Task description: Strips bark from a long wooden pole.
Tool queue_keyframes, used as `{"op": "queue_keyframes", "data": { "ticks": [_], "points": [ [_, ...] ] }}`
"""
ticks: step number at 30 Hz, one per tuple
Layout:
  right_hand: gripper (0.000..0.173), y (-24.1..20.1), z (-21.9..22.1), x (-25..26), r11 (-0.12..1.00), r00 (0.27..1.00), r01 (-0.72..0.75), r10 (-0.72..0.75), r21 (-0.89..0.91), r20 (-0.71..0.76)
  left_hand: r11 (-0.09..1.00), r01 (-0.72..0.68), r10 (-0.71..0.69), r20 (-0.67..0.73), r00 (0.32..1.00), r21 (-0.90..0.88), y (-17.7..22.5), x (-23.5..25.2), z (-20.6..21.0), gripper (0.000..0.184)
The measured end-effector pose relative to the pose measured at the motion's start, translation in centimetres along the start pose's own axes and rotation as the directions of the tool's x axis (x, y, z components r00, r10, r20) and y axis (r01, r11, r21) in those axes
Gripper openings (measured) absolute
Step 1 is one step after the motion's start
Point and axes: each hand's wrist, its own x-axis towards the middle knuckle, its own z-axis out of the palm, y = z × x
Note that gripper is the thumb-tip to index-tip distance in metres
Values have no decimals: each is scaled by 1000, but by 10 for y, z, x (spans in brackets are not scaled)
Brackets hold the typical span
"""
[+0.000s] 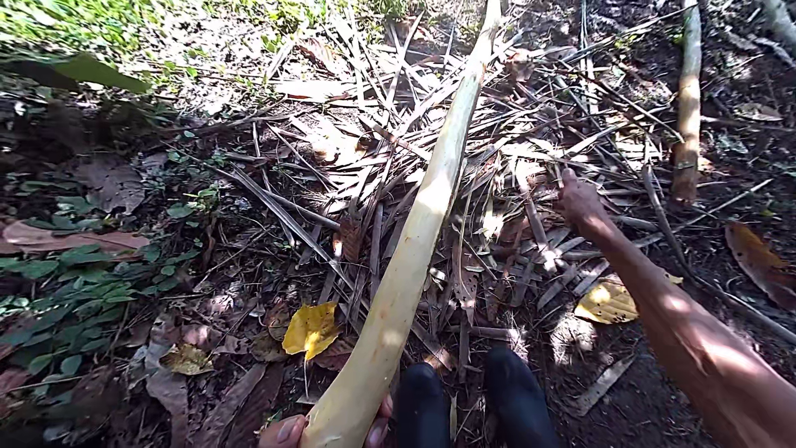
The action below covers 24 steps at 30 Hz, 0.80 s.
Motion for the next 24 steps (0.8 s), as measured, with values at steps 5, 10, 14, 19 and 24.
{"op": "queue_keyframes", "data": {
  "ticks": [5,10,14,19,24],
  "points": [
    [62,56,-2,-83,856,870,492,-474,-160,139,1000,23,-23,-2,1000,-20,2,-2,-12,75],
    [68,46,13,-177,435,483,875,-805,-211,346,1000,22,-22,17,1000,-15,-1,-4,-19,75],
    [68,27,12,-198,297,391,915,-823,-274,411,1000,14,-14,15,1000,-12,-5,-4,-25,76],
    [60,22,-10,-117,599,701,707,-664,-375,260,999,24,-23,26,999,-25,-8,-4,-29,74],
    [67,32,9,-150,414,488,871,-786,-264,379,999,35,-35,12,999,-38,-10,-3,-32,73]
  ]
}}
